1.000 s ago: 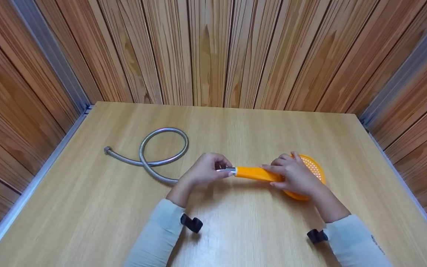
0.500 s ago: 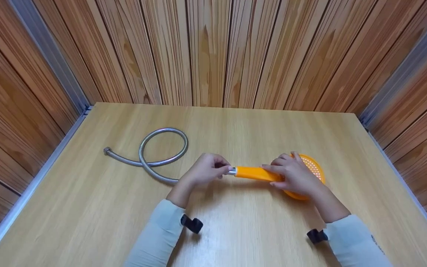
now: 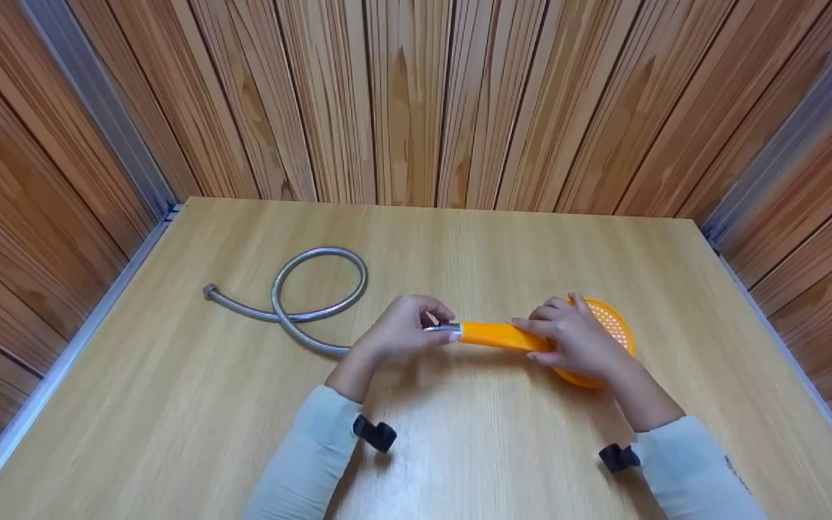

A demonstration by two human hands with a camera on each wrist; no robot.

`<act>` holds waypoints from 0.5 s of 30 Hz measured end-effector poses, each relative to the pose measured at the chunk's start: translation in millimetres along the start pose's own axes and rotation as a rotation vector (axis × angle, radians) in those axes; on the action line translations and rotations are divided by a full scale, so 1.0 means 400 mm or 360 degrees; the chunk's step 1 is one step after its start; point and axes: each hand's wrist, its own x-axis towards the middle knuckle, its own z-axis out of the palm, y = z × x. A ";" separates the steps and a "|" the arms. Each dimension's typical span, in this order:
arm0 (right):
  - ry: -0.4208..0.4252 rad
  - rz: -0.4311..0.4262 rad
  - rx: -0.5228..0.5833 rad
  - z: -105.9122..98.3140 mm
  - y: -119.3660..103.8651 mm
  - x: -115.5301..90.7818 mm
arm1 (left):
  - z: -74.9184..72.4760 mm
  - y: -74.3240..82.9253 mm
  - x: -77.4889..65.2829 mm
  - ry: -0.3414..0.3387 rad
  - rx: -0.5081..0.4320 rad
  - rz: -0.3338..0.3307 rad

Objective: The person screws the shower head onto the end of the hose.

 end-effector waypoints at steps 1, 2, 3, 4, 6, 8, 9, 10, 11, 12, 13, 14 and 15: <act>-0.0001 0.0003 0.0002 0.000 0.000 0.000 | 0.000 -0.001 0.000 -0.0013 0.0002 -0.0011; 0.0001 0.0002 0.0002 -0.001 0.000 -0.001 | 0.000 -0.002 0.000 -0.0026 -0.0001 -0.0022; 0.0003 0.0002 0.0006 -0.001 0.000 -0.001 | 0.000 -0.003 0.000 -0.0037 -0.0010 -0.0034; 0.0005 0.0000 0.0003 -0.001 0.000 -0.001 | 0.001 -0.004 0.000 -0.0045 -0.0020 -0.0039; 0.0011 -0.0008 0.0000 0.000 0.000 0.000 | 0.003 -0.006 0.000 -0.0044 -0.0044 -0.0036; 0.0019 -0.0021 -0.0002 0.000 0.000 0.000 | 0.004 -0.006 -0.001 -0.0027 -0.0056 -0.0013; 0.0022 -0.0027 -0.0006 0.000 0.001 0.000 | 0.005 -0.006 0.000 -0.0016 -0.0054 0.0006; 0.0024 -0.0032 -0.0009 0.000 0.001 0.000 | 0.006 -0.006 0.000 -0.0005 -0.0049 0.0029; 0.0025 -0.0033 -0.0007 0.000 0.001 0.000 | 0.006 -0.006 0.000 0.0006 -0.0045 0.0048; 0.0024 -0.0031 -0.0003 0.000 0.001 0.000 | 0.006 -0.005 -0.001 0.0014 -0.0043 0.0065; 0.0023 -0.0028 -0.0001 0.000 0.001 0.000 | 0.007 -0.005 -0.001 0.0020 -0.0038 0.0078; 0.0022 -0.0026 0.0002 0.000 0.002 -0.001 | 0.007 -0.005 0.000 0.0023 -0.0031 0.0087; 0.0019 -0.0015 0.0004 0.000 0.002 -0.002 | 0.007 -0.004 -0.001 0.0024 -0.0028 0.0087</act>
